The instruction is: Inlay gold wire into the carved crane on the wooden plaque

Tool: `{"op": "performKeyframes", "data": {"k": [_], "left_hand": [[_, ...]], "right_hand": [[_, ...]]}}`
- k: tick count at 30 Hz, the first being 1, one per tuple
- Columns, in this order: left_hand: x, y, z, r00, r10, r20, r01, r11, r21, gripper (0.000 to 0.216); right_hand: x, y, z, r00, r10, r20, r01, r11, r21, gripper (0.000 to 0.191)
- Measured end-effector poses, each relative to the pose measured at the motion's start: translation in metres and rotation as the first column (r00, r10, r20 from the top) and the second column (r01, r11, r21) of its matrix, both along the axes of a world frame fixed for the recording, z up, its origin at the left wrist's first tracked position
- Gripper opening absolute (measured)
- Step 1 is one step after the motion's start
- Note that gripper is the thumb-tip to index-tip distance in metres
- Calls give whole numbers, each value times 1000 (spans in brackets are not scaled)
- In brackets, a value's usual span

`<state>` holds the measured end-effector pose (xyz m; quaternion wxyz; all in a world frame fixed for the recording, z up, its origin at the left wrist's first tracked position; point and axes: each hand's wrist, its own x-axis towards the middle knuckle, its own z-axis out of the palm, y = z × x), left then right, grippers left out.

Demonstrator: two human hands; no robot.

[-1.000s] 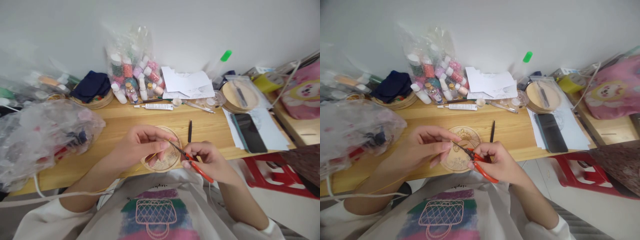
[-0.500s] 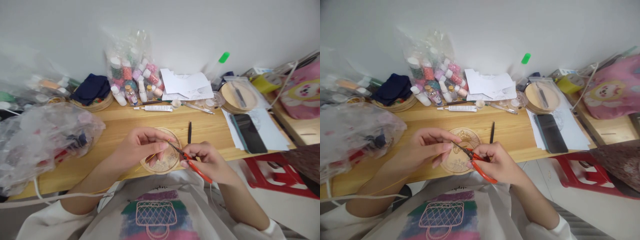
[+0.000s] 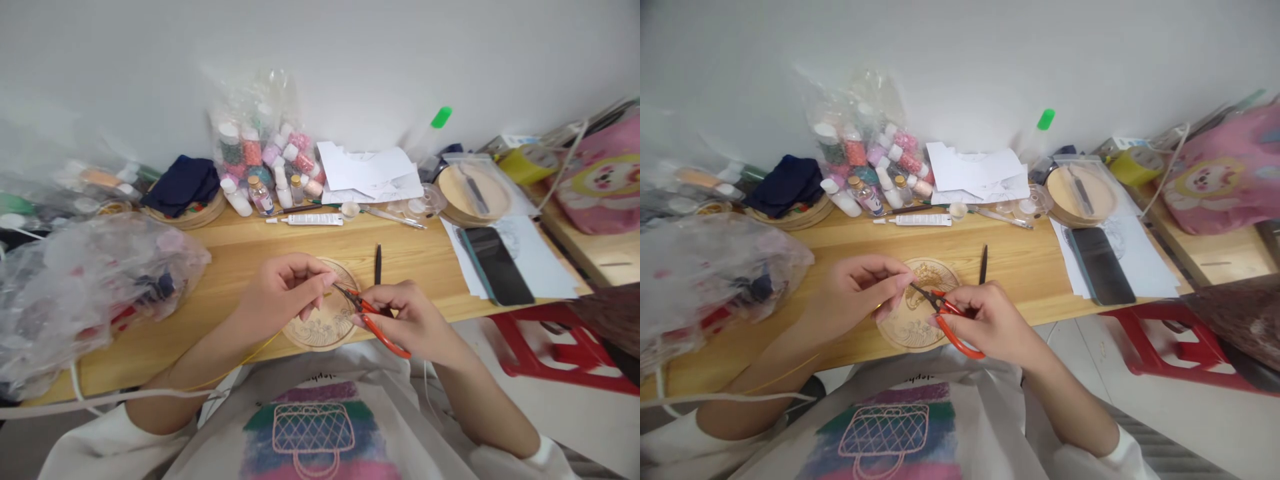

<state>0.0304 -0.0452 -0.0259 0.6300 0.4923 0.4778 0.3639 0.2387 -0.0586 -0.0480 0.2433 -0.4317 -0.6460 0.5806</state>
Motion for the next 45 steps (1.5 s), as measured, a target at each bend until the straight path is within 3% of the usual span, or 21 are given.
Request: {"op": "performKeyframes", "data": {"k": [10, 13, 14, 15, 16, 18, 19, 21, 24, 33, 37, 40, 41, 43, 44, 45], "left_hand": [[1, 7, -11, 995, 75, -63, -75, 997, -2, 18], [-10, 19, -23, 980, 178, -86, -175, 984, 38, 22], [-15, 25, -28, 971, 205, -124, -198, 978, 66, 23], [-22, 31, -34, 956, 232, -181, -216, 971, 107, 24], [-29, 38, -40, 933, 240, -269, -202, 966, 159, 24], [-44, 54, -52, 879, 248, -408, -151, 955, 254, 23], [-52, 62, -57, 867, 246, -434, -134, 953, 272, 21], [-66, 76, -64, 827, 265, -495, -100, 937, 335, 13], [-85, 91, -65, 760, 301, -576, -25, 899, 437, 6], [-114, 99, -45, 587, 400, -704, 138, 807, 574, 8], [-120, 89, -21, 522, 506, -687, 135, 746, 652, 18], [-130, 67, 3, 479, 597, -643, 99, 691, 716, 25], [-134, 56, 9, 489, 578, -653, 82, 715, 695, 24], [-139, 34, 16, 558, 464, -688, 42, 812, 582, 24], [-139, 23, 16, 603, 436, -668, 23, 828, 561, 22], [-137, 13, 12, 641, 399, -655, -2, 855, 519, 22]], "right_hand": [[-1, 6, -11, 1000, 4, -18, -6, 994, -107, 48], [8, 13, -14, 972, -40, 231, 44, 999, -13, 41], [13, 17, -16, 914, -113, 390, 95, 993, 65, 37], [19, 21, -17, 796, -221, 563, 155, 974, 163, 31], [26, 26, -19, 621, -333, 710, 205, 943, 262, 27], [37, 35, -21, 279, -413, 867, 241, 904, 353, 26], [42, 39, -22, 188, -400, 897, 236, 905, 354, 30], [48, 44, -23, 108, -371, 922, 218, 914, 342, 38], [49, 45, -21, 73, -340, 937, 168, 931, 325, 40], [39, 50, -8, 69, -238, 969, 120, 966, 229, 33], [37, 57, -5, 70, -184, 980, 109, 978, 176, 33], [40, 59, -1, 69, -159, 985, 115, 982, 150, 33], [42, 57, 2, 82, -171, 982, 102, 981, 162, 33], [43, 48, 12, 201, -261, 944, 39, 965, 259, 30], [42, 40, 19, 335, -334, 881, -8, 934, 357, 28], [40, 30, 28, 528, -393, 753, -19, 881, 473, 28]]}}
